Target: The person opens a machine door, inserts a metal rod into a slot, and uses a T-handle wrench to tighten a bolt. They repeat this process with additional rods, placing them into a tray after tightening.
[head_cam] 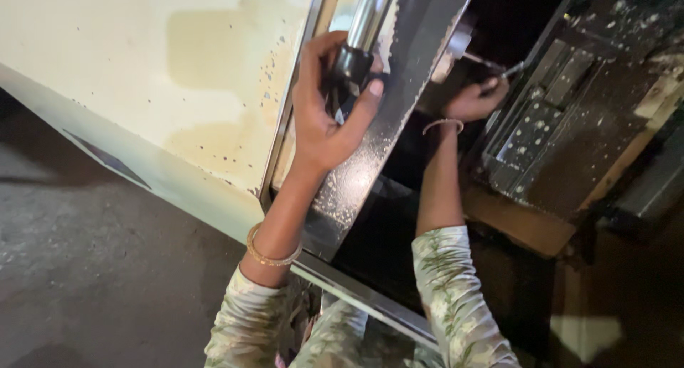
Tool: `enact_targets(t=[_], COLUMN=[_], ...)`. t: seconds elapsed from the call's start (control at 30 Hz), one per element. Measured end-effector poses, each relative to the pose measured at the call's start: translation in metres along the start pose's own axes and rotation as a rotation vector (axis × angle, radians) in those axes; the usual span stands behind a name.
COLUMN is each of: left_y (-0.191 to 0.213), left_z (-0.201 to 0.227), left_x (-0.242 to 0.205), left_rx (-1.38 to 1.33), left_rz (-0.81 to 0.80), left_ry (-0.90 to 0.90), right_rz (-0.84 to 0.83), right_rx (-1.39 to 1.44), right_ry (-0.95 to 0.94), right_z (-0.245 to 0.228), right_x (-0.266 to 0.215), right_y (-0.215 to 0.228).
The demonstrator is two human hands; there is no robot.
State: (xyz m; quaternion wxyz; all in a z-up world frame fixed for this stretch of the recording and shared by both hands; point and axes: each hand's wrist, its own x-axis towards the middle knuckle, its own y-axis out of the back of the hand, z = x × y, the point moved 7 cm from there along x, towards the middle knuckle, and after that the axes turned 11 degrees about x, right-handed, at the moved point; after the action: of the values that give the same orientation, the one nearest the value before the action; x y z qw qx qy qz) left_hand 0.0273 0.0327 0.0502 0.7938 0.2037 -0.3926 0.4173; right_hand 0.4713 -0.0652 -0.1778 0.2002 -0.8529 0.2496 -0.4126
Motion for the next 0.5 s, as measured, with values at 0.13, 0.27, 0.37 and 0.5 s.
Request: enact_targets(t=[0.13, 0.27, 0.37, 0.5], left_y=[0.0, -0.001, -0.002, 0.0], left_z=[0.0, 0.001, 0.0, 0.002], left_x=[0.002, 0.004, 0.002, 0.002], left_rx=[-0.016, -0.048, -0.035, 0.01], left_rz=[0.013, 0.018, 0.014, 0.022], left_ry=[0.037, 0.009, 0.022, 0.008], right_rz=[-0.016, -0.115, -0.159, -0.303], right_rx=[-0.118, -0.063, -0.013, -0.078], right_ry=[-0.022, -0.094, -0.122, 0.064], right_z=[-0.038, -0.065, -0.069, -0.083], right_x=[-0.019, -0.027, -0.024, -0.013], right_y=[-0.018, -0.028, -0.023, -0.019])
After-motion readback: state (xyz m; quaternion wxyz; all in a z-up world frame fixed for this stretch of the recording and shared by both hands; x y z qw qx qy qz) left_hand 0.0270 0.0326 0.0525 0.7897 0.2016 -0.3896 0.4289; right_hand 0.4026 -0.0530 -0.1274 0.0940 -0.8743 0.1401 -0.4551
